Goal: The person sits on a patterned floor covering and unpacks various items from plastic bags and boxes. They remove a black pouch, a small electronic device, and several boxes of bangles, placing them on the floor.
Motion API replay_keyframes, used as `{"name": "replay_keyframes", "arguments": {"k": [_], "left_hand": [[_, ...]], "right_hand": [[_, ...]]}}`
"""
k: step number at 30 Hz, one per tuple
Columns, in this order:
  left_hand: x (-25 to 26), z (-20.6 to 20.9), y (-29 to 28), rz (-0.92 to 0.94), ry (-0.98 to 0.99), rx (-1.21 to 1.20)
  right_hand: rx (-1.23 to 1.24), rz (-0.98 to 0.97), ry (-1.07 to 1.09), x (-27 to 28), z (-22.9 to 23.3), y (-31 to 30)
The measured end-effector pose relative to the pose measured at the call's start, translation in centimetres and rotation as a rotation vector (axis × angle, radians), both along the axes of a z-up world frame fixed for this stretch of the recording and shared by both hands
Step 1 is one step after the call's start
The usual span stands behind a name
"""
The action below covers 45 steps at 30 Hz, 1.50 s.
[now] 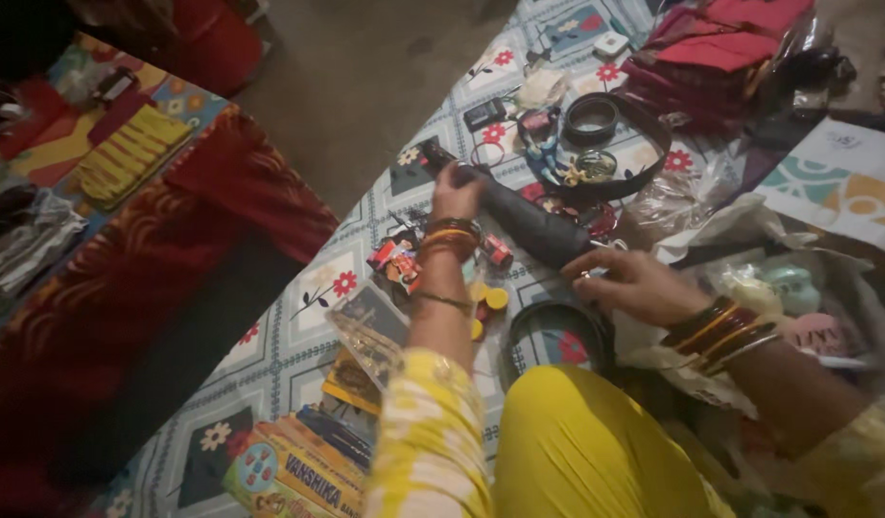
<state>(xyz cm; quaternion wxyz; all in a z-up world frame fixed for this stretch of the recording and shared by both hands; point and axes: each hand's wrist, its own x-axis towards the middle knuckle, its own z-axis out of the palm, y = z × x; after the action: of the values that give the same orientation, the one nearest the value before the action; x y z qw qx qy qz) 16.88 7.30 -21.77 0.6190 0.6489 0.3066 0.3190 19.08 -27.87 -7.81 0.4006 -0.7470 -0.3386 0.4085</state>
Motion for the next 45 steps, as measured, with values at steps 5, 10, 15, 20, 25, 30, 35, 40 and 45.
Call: {"name": "replay_keyframes", "arguments": {"k": [5,10,15,20,25,30,35,40,45], "left_hand": [[2.7,5.7,-10.1,-0.123,-0.571,-0.308],[2.0,9.3,-16.0,-0.139,-0.742,-0.389],[-1.9,12.2,-26.3,-0.37,-0.255,-0.202],[-8.1,16.3,-32.9,-0.733,0.266,0.477],[-9.6,14.0,-35.0,-0.687,0.485,0.984],[-7.7,13.2,-34.3,-0.74,0.79,1.008],[-5.5,17.8,-31.4,-0.687,0.822,0.74],[-3.1,20.3,-23.4,-0.318,0.549,0.579],[-2.1,16.9,-16.7,-0.062,0.48,0.446]], "right_hand": [[0.014,-0.093,-0.004,3.4,2.6,-2.8],[-0.042,-0.306,-0.219,5.4,7.4,-6.7],[-0.135,-0.317,-0.477,5.1,7.5,-12.5],[-0.396,-0.041,-0.343,3.3,3.4,-19.6],[-0.226,-0.001,-0.686,0.6,0.2,-23.0],[-0.046,-0.476,-0.57,0.5,3.1,-23.7],[-0.007,-0.49,-0.575,0.9,6.8,-20.4],[-0.097,-0.28,-0.629,3.3,9.0,-15.8],[-0.107,0.034,-0.679,8.5,6.9,-8.3]]}}
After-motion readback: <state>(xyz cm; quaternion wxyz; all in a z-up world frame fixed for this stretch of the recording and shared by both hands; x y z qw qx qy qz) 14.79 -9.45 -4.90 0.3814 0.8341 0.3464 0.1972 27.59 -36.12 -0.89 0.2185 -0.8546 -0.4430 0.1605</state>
